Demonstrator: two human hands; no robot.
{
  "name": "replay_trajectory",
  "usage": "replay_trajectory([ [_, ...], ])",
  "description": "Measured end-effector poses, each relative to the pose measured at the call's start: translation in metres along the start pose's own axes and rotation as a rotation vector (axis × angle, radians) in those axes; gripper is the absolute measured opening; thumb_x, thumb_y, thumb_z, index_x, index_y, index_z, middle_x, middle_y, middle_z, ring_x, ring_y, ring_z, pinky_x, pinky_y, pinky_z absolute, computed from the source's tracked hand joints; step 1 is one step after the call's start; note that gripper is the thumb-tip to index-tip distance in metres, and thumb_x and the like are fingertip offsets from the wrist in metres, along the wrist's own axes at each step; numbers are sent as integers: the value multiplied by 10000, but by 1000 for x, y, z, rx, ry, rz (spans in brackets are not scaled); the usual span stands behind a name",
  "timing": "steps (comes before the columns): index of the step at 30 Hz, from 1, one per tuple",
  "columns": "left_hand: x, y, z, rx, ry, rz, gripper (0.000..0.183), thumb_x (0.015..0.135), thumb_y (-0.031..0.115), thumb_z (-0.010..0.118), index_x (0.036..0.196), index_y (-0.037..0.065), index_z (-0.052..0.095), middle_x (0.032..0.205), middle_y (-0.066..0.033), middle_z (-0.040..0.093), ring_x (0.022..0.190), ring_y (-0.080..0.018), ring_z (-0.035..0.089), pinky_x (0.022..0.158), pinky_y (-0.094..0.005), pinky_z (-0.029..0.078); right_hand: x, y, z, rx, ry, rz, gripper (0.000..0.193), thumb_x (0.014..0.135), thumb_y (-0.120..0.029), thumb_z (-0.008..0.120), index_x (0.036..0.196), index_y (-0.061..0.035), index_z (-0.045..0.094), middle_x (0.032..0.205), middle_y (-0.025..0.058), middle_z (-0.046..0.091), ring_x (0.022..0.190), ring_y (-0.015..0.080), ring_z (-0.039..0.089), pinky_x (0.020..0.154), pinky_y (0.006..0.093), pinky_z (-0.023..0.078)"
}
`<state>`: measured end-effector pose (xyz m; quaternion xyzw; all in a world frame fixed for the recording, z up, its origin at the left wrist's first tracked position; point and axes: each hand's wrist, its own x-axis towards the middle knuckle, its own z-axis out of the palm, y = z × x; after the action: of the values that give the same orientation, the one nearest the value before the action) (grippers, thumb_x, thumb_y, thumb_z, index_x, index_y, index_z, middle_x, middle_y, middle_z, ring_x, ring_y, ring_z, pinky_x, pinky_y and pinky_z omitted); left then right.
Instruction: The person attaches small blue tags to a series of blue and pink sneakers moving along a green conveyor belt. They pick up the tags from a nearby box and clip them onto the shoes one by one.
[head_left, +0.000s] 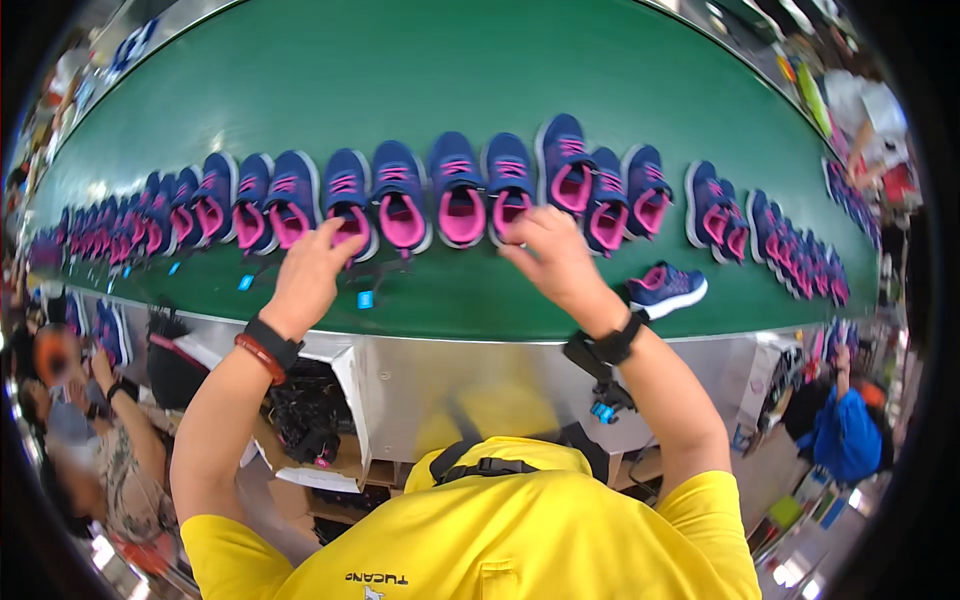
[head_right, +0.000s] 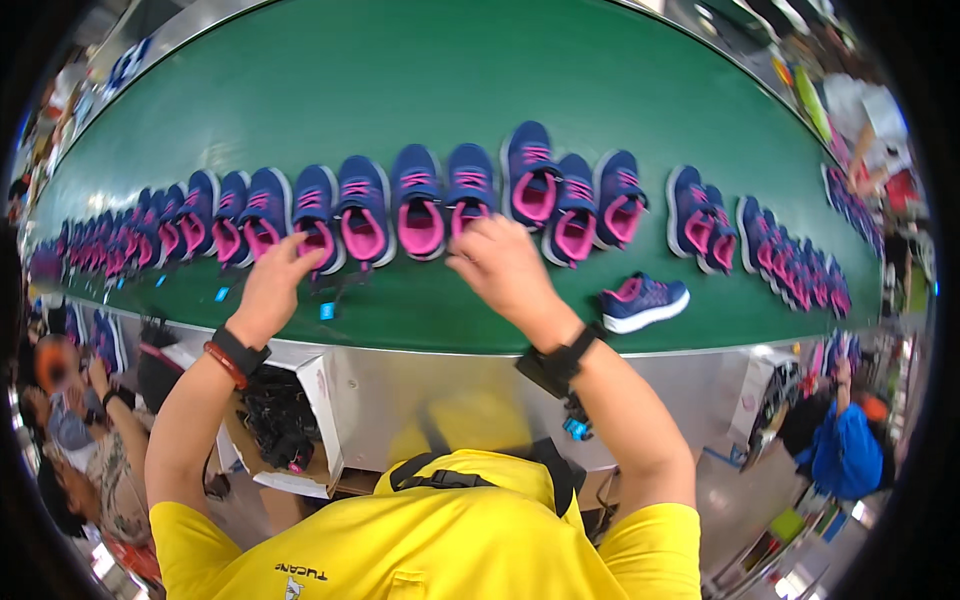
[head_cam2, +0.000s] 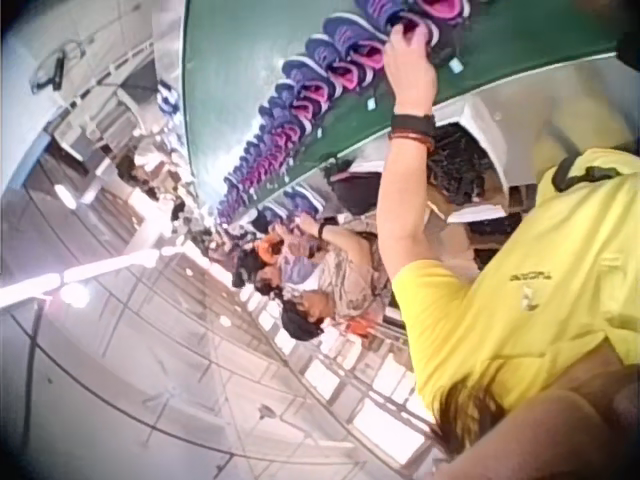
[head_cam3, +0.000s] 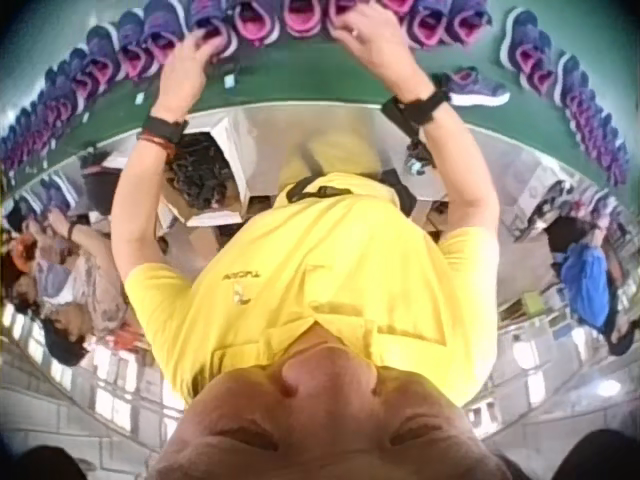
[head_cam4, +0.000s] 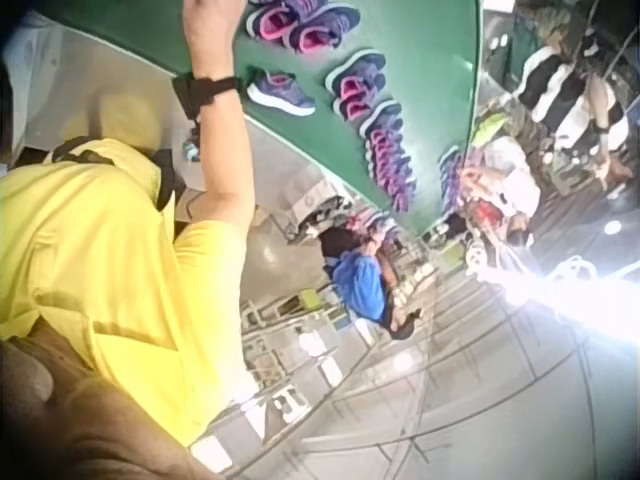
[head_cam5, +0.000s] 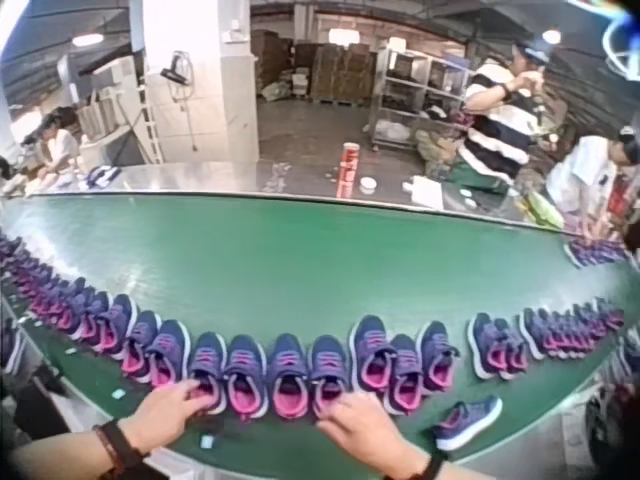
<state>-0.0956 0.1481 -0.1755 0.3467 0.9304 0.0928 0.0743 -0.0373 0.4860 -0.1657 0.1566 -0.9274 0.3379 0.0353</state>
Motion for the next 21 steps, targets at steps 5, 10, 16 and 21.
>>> replay_trajectory([
  [5, 48, 67, 4, -247, -10, 170, 394, 772, -27, 591, 1160, 37, 572, 1200, -140, 564, 1023, -325, 601, 818, -395, 515, -164, 25, -92, 124, -179, 732, 107, 764, -95, 679, 831, -35, 622, 705, 118, 589, 659, 292, 575, 624, 387, 467],
  [10, 82, 98, 44, -253, -47, 49, 376, 782, -14, 579, 1153, 33, 539, 1196, -146, 553, 954, -366, 613, 791, -441, 517, -277, 18, -123, -247, -421, 647, 300, 703, -143, 742, 974, -93, 624, 953, 111, 613, 920, 311, 581, 809, 412, 481],
  [16, 92, 93, 63, -431, -18, 125, 215, 809, -18, 546, 1020, 14, 572, 976, -173, 578, 901, -399, 585, 740, -458, 486, -304, 23, -105, -241, -552, 608, 357, 648, -198, 778, 967, -111, 645, 952, 66, 598, 948, 278, 546, 832, 392, 452],
  [21, 90, 100, 61, -443, -27, 78, 241, 797, -6, 613, 1035, 23, 585, 1004, -128, 589, 932, -347, 607, 777, -399, 499, -314, 40, -113, -99, -405, 572, 201, 657, -172, 744, 830, -87, 688, 832, 64, 626, 854, 285, 563, 779, 400, 460],
])
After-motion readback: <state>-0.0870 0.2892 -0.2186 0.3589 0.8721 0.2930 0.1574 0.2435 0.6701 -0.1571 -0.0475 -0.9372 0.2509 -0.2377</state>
